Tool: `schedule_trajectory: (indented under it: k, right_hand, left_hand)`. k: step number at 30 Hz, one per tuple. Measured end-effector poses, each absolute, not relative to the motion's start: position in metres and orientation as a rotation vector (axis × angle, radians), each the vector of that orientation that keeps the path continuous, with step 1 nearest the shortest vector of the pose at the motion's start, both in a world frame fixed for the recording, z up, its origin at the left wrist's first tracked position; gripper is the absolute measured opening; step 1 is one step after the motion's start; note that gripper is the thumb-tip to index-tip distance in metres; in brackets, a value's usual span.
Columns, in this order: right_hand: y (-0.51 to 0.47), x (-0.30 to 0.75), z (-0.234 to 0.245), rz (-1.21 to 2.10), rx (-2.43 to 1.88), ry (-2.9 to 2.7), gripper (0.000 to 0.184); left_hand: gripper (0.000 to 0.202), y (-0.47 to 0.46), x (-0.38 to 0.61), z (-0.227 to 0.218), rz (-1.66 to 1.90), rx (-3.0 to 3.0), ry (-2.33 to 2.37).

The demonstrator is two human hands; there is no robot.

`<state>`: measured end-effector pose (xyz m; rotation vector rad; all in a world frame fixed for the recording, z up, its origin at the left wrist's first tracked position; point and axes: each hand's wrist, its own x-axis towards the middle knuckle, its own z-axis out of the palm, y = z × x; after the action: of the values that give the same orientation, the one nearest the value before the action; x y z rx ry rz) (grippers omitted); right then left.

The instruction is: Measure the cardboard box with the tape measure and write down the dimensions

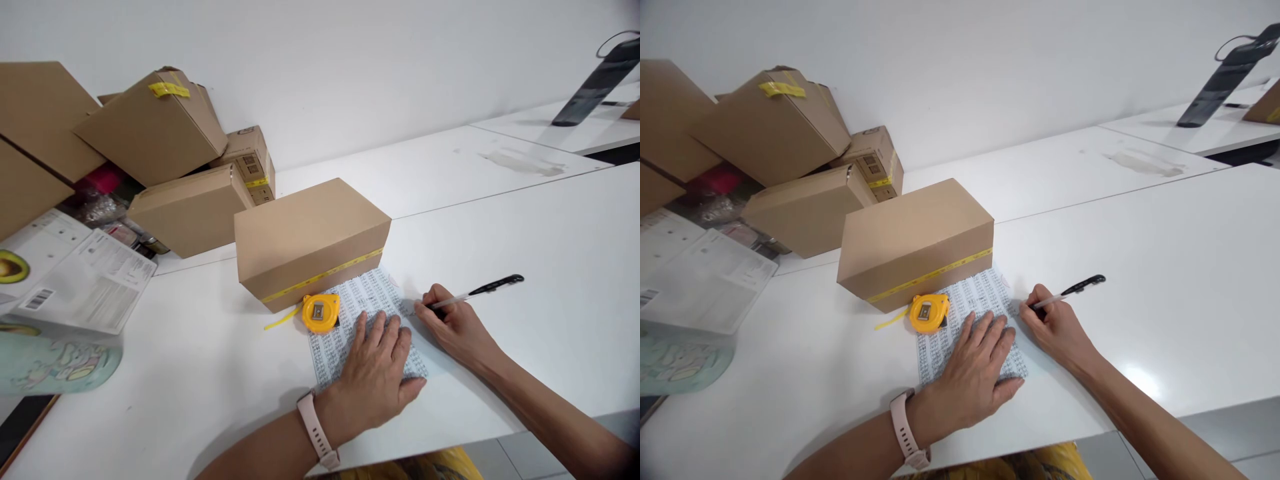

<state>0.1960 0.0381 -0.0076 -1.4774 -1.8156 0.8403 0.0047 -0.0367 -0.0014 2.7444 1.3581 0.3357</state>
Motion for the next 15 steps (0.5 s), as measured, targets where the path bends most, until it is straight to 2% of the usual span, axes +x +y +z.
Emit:
schedule_trajectory:
  k: [15]
  right_hand:
    - [0.0376, 0.1947, -0.0075, 0.827, -1.541, -1.780, 0.023]
  left_hand:
    - [0.061, -0.0365, 0.0038, -0.0001, 0.358, 2.716, 1.343]
